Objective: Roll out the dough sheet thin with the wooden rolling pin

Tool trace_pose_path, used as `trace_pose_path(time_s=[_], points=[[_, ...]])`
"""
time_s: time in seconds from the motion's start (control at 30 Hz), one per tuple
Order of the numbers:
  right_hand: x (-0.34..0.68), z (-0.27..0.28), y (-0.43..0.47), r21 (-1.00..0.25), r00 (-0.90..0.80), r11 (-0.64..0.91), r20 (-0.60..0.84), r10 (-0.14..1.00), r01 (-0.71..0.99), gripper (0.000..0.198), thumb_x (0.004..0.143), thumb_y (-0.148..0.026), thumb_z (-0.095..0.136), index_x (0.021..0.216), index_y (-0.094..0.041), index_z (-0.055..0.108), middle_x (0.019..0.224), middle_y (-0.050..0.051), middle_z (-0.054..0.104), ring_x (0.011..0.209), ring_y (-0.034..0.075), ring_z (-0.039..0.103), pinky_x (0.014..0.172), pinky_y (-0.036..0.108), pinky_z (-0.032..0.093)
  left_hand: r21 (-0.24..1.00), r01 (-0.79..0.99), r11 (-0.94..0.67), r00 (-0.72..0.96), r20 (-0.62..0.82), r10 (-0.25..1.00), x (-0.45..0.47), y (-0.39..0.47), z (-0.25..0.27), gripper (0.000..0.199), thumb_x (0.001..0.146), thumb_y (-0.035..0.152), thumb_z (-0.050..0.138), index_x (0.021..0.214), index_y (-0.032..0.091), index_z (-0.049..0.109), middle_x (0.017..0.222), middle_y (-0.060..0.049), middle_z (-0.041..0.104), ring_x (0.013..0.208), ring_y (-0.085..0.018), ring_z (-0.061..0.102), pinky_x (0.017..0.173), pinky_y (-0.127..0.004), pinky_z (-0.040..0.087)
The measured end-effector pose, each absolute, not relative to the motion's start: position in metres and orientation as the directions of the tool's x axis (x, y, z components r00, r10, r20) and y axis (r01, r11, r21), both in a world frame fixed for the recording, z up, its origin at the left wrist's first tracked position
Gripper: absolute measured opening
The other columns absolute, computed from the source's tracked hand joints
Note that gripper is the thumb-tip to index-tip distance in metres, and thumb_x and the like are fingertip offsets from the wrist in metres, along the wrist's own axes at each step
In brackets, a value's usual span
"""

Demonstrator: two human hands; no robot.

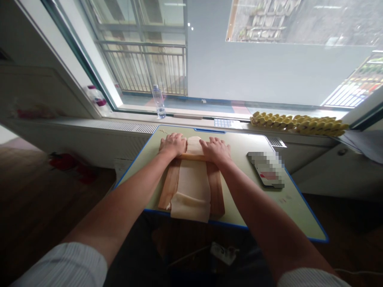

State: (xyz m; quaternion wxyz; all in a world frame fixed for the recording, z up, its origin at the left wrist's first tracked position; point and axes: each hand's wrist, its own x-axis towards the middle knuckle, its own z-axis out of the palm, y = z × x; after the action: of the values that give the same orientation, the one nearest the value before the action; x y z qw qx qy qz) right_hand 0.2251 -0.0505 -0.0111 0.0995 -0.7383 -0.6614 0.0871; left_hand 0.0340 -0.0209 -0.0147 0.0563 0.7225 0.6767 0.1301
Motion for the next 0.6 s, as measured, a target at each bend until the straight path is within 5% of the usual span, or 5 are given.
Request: trace_pose_path(time_s=[0.6], points=[[0.233, -0.017, -0.009, -0.278, 0.143, -0.115, 0.083, 0.986, 0.954, 0.074, 0.107, -0.068, 0.030, 0.150, -0.015, 0.058, 0.154, 0.023, 0.058, 0.139, 0.040, 0.053, 0.114, 0.057, 0.037, 0.243, 0.968, -0.064, 0.030, 0.141, 0.990, 0.042, 0.017, -0.018, 0.051, 0.106, 0.045, 0.034, 0.134, 0.018, 0.066, 0.144, -0.018, 0.064, 0.134, -0.035, 0.057, 0.114, -0.056, 0.044]])
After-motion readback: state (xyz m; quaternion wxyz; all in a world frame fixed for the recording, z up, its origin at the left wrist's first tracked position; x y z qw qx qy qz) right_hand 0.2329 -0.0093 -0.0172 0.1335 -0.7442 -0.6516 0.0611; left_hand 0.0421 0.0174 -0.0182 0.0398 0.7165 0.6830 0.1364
